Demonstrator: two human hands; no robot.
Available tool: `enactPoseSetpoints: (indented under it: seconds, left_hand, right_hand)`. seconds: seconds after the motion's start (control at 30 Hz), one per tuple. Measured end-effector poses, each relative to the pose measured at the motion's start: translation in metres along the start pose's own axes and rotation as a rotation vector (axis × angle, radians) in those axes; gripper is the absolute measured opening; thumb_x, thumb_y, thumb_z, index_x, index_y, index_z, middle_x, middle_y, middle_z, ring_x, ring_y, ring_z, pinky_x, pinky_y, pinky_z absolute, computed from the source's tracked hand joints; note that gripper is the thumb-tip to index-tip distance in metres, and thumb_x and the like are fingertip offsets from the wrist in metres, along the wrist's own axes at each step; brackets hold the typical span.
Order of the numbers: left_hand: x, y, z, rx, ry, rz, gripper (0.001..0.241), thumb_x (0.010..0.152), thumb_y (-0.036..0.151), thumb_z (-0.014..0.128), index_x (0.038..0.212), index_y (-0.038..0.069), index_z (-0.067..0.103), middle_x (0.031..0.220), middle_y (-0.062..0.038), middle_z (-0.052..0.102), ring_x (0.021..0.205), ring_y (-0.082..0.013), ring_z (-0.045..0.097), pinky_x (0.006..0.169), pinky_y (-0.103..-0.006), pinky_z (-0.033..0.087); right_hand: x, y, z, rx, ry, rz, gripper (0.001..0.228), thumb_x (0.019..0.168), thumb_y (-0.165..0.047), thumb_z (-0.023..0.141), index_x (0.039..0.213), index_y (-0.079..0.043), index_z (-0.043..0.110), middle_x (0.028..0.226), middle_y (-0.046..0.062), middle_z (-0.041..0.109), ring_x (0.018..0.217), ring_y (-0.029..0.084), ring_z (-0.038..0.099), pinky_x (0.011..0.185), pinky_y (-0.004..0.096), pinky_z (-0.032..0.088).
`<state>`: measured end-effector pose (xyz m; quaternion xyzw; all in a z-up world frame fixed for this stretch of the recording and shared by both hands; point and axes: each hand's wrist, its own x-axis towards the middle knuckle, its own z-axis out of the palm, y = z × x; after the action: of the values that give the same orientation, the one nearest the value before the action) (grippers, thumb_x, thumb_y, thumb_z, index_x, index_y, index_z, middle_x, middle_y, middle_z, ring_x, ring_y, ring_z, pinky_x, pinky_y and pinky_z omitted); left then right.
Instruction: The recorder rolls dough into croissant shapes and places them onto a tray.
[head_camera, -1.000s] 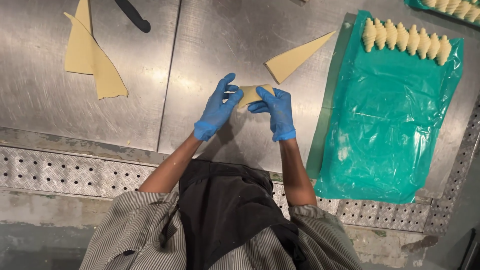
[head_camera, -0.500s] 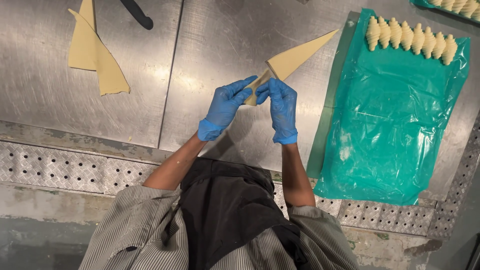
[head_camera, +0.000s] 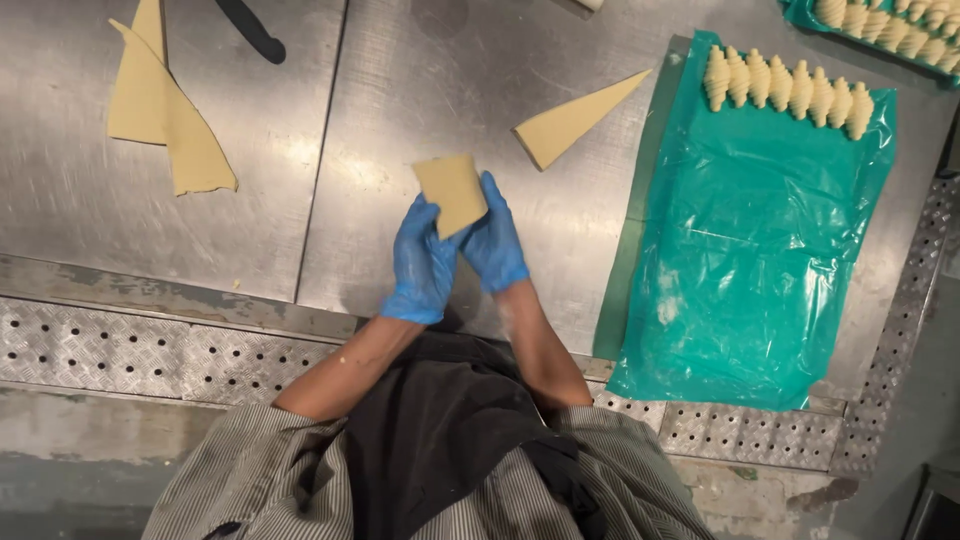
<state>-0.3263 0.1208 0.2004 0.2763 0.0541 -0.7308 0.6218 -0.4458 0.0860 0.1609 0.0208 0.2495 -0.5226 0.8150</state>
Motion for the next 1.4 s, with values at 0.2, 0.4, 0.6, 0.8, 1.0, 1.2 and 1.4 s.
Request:
enactPoseSetpoints:
  seconds: [0.2,0.4,0.6,0.8,1.0,1.2,1.4]
  left_hand:
    - [0.012,-0.003,-0.030,0.320,0.287,0.079,0.039,0.099,0.015,0.066,0.136,0.002,0.060,0.124,-0.008,0.066,0.109,-0.0185,0.065,0.088,-0.0329,0.056]
    - [0.026,-0.050,-0.096,0.213,0.311,0.070,0.034,0.100,0.017,0.065,0.130,0.001,0.063,0.121,-0.008,0.070,0.106,-0.0190,0.069,0.089,-0.0331,0.059]
    - [0.011,-0.090,-0.222,0.213,0.473,-0.080,0.033,0.102,0.021,0.062,0.126,-0.001,0.064,0.119,-0.013,0.070,0.104,-0.0229,0.071,0.089,-0.0366,0.062]
    - [-0.061,-0.039,-0.214,1.322,-0.052,-0.017,0.042,0.102,0.032,0.066,0.130,0.000,0.067,0.125,-0.017,0.068,0.113,-0.0301,0.063,0.094,-0.0432,0.055]
    - [-0.041,-0.042,-0.177,2.488,-0.667,0.477,0.095,0.093,0.063,0.058,0.159,-0.001,0.033,0.164,-0.018,0.031,0.154,-0.0328,0.024,0.124,-0.0523,0.020]
    - [-0.028,-0.044,-0.182,2.458,-0.556,0.352,0.101,0.090,0.067,0.058,0.158,-0.001,0.030,0.167,-0.019,0.024,0.157,-0.0359,0.014,0.126,-0.0517,0.008]
    - [-0.030,-0.042,-0.179,2.411,-0.554,0.372,0.099,0.089,0.065,0.062,0.159,0.001,0.034,0.167,-0.018,0.026,0.157,-0.0354,0.017,0.127,-0.0507,0.009]
  right_hand:
    - [0.037,-0.036,0.015,-0.446,-0.158,0.038,0.057,0.105,-0.029,0.058,0.148,0.006,0.045,0.146,0.028,0.055,0.128,0.036,0.060,0.111,0.049,0.051]
    - [0.080,-0.029,-0.027,-0.527,-0.009,0.073,0.058,0.101,-0.031,0.058,0.146,0.004,0.047,0.134,0.026,0.064,0.116,0.034,0.068,0.100,0.046,0.057]
    - [0.093,-0.001,-0.104,-0.573,0.143,0.167,0.052,0.103,-0.026,0.061,0.139,0.010,0.053,0.120,0.026,0.070,0.102,0.032,0.073,0.092,0.044,0.062]
    - [0.082,0.015,-0.078,-0.763,0.208,0.088,0.039,0.102,-0.019,0.058,0.130,0.007,0.062,0.106,0.023,0.076,0.090,0.027,0.077,0.084,0.038,0.065]
    - [0.077,0.019,-0.074,-0.806,0.243,0.024,0.034,0.103,-0.019,0.059,0.122,0.008,0.067,0.103,0.021,0.077,0.085,0.024,0.078,0.079,0.036,0.066]
    - [0.094,0.019,-0.081,-0.760,0.265,-0.021,0.033,0.103,-0.018,0.060,0.116,0.011,0.068,0.099,0.022,0.077,0.079,0.025,0.076,0.072,0.035,0.065]
    - [0.144,-0.018,-0.050,-0.802,0.221,-0.131,0.037,0.103,-0.021,0.060,0.113,0.014,0.069,0.092,0.023,0.077,0.069,0.025,0.076,0.062,0.036,0.063]
